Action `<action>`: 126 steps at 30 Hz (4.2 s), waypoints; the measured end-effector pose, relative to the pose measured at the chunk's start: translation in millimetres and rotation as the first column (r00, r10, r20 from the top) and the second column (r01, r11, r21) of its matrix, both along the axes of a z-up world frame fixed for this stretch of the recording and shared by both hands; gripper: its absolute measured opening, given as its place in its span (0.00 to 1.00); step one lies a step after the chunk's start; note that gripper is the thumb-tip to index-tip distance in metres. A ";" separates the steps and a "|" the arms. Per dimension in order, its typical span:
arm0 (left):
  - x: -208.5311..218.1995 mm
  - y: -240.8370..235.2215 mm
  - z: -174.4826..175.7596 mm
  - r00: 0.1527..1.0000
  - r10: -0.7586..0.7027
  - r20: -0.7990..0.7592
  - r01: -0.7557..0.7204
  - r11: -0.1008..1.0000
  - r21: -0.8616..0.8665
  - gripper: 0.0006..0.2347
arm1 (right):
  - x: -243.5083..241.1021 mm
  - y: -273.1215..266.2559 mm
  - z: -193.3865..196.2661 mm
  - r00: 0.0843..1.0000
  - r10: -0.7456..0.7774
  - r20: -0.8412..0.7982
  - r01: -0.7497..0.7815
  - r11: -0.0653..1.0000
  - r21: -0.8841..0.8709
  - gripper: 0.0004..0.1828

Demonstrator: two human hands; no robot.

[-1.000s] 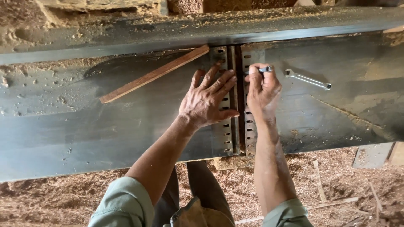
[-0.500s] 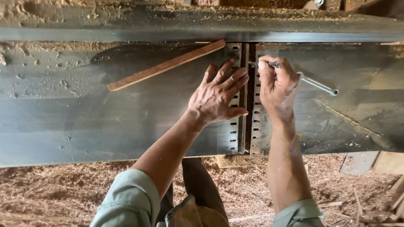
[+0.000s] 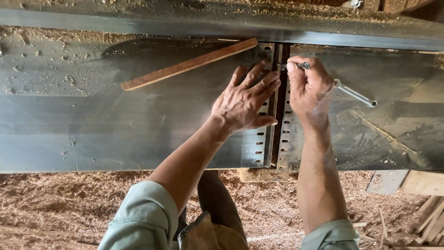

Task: Adjusting and aligning the blades of a jointer machine using a wrench and a wooden gauge block.

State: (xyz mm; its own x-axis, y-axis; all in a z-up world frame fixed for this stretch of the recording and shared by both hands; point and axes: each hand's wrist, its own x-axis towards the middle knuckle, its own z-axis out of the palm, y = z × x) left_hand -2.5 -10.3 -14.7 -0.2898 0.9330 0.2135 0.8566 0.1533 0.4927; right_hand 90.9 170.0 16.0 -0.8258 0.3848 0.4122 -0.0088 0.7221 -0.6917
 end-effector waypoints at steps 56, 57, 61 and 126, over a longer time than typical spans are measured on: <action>-2.5 -2.4 10.1 0.999 -0.006 -0.035 0.004 0.998 -0.057 0.40 | -6.8 1.5 11.4 0.996 0.054 0.074 -0.062 0.992 0.113 0.07; -2.8 -2.9 10.0 0.999 -0.007 -0.039 0.005 0.998 -0.056 0.40 | -8.3 -1.5 14.8 0.997 0.054 0.061 -0.060 0.993 0.102 0.08; -2.5 -2.5 9.9 1.000 -0.011 -0.027 0.009 0.998 -0.067 0.40 | -2.6 10.1 -9.5 0.996 0.066 0.058 -0.073 0.989 0.128 0.08; -2.3 5.9 11.1 0.988 -0.105 0.109 0.136 0.934 -0.331 0.44 | 147.2 -80.5 23.7 0.942 0.156 0.297 -0.188 0.979 0.082 0.10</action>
